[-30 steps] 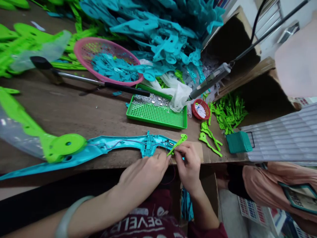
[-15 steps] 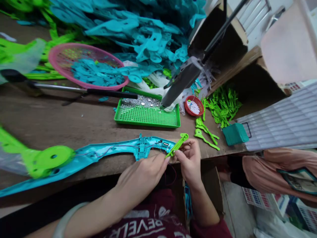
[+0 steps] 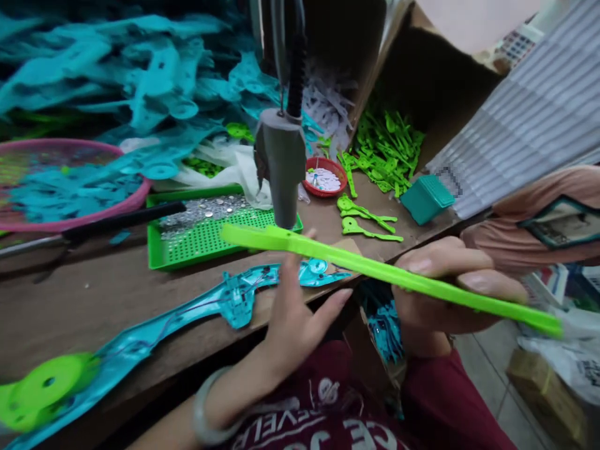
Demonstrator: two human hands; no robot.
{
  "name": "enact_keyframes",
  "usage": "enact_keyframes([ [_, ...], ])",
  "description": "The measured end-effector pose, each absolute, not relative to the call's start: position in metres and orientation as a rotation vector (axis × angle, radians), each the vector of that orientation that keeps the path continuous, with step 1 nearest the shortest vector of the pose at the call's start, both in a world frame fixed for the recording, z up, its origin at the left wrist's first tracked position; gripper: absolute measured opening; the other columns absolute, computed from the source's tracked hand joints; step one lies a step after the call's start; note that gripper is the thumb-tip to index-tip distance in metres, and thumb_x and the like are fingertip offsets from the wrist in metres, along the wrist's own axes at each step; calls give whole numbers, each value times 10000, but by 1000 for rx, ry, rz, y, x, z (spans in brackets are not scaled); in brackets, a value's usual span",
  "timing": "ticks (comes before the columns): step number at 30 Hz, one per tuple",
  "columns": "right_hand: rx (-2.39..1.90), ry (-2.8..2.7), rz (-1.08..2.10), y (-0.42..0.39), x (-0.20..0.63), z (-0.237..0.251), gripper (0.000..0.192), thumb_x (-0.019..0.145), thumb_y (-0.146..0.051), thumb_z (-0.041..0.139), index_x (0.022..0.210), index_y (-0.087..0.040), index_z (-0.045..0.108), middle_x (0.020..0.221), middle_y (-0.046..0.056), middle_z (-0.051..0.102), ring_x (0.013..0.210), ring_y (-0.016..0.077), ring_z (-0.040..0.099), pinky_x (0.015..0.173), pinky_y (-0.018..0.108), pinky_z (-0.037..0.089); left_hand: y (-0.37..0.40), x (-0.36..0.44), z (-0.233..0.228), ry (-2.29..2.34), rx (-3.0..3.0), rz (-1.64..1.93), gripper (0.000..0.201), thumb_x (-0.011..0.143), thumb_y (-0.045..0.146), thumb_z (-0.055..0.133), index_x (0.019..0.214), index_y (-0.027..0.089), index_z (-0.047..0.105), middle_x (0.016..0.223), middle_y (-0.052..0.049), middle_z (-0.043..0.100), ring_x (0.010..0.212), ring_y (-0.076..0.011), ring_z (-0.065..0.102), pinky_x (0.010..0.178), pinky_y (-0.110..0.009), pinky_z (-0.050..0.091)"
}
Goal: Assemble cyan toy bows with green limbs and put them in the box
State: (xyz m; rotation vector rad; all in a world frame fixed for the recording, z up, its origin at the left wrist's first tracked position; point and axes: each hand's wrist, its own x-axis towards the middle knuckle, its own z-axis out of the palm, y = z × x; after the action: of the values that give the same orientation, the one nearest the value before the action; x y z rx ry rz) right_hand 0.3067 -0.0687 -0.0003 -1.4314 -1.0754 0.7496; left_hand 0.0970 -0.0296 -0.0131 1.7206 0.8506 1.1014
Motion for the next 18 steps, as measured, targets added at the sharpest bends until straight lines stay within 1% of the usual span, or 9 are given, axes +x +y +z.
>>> enact_keyframes([
  [1, -1425, -1035, 756, -64, 317, 1, 316, 794, -365, 765, 961, -222, 538, 751, -55, 607, 640, 104, 641, 549, 208, 540, -30, 106, -13, 792, 1633, 1005, 730, 927, 550, 578, 1497, 231, 253, 1416, -159, 543, 1315, -293, 550, 1099, -474, 472],
  [3, -1406, -939, 780, -50, 336, 1, 308, 794, -351, 755, 929, -222, 510, 733, -64, 600, 615, 96, 639, 523, 194, 523, -27, 116, -13, 744, 1511, 886, 567, 959, 517, 535, 1418, 218, 389, 1171, -95, 667, 1033, -221, 672, 899, -363, 557],
  [5, -1379, -829, 831, -32, 352, -4, 316, 787, -346, 746, 894, -226, 475, 700, -80, 584, 577, 87, 632, 488, 177, 498, -21, 113, -17, 854, 1583, 872, 326, 993, 448, 503, 1206, 213, 578, 920, -22, 671, 778, -155, 641, 733, -281, 526],
  [7, -1363, -722, 917, -16, 362, -18, 348, 763, -349, 750, 856, -231, 436, 641, -100, 555, 524, 80, 615, 439, 158, 463, -12, 102, -27, 979, 1816, 952, 219, 1009, 372, 514, 994, 207, 657, 771, 14, 619, 658, -122, 573, 657, -245, 469],
  [8, -1366, -681, 964, -9, 364, -27, 370, 745, -349, 758, 838, -232, 419, 607, -108, 539, 496, 80, 604, 414, 151, 446, -7, 97, -35, 1002, 1954, 995, 211, 1013, 342, 522, 948, 203, 668, 736, 21, 604, 627, -115, 554, 633, -238, 447],
  [10, -1388, -630, 1046, 1, 363, -47, 409, 709, -344, 784, 816, -233, 405, 557, -113, 526, 458, 85, 590, 382, 148, 435, 3, 89, -52, 985, 2229, 1023, 226, 1026, 305, 512, 924, 191, 679, 708, 20, 604, 602, -114, 560, 600, -236, 422],
  [13, -1421, -607, 1126, 10, 358, -69, 427, 681, -339, 819, 826, -225, 434, 551, -96, 563, 455, 99, 602, 398, 179, 500, 15, 83, -72, 957, 2535, 953, 274, 1046, 292, 474, 904, 169, 673, 721, 0, 630, 632, -130, 615, 593, -242, 425],
  [15, -1431, -597, 1164, 14, 355, -74, 429, 677, -343, 832, 843, -218, 457, 562, -90, 581, 470, 104, 618, 426, 200, 541, 18, 80, -79, 933, 2608, 906, 286, 1050, 287, 467, 888, 164, 668, 708, 1, 623, 633, -134, 631, 592, -244, 434],
  [18, -1446, -591, 1205, 19, 352, -73, 432, 670, -355, 843, 846, -217, 473, 568, -101, 581, 478, 102, 624, 438, 209, 556, 14, 67, -81, 866, 2637, 882, 260, 1042, 248, 480, 887, 159, 668, 695, 4, 624, 618, -131, 642, 609, -242, 455],
])
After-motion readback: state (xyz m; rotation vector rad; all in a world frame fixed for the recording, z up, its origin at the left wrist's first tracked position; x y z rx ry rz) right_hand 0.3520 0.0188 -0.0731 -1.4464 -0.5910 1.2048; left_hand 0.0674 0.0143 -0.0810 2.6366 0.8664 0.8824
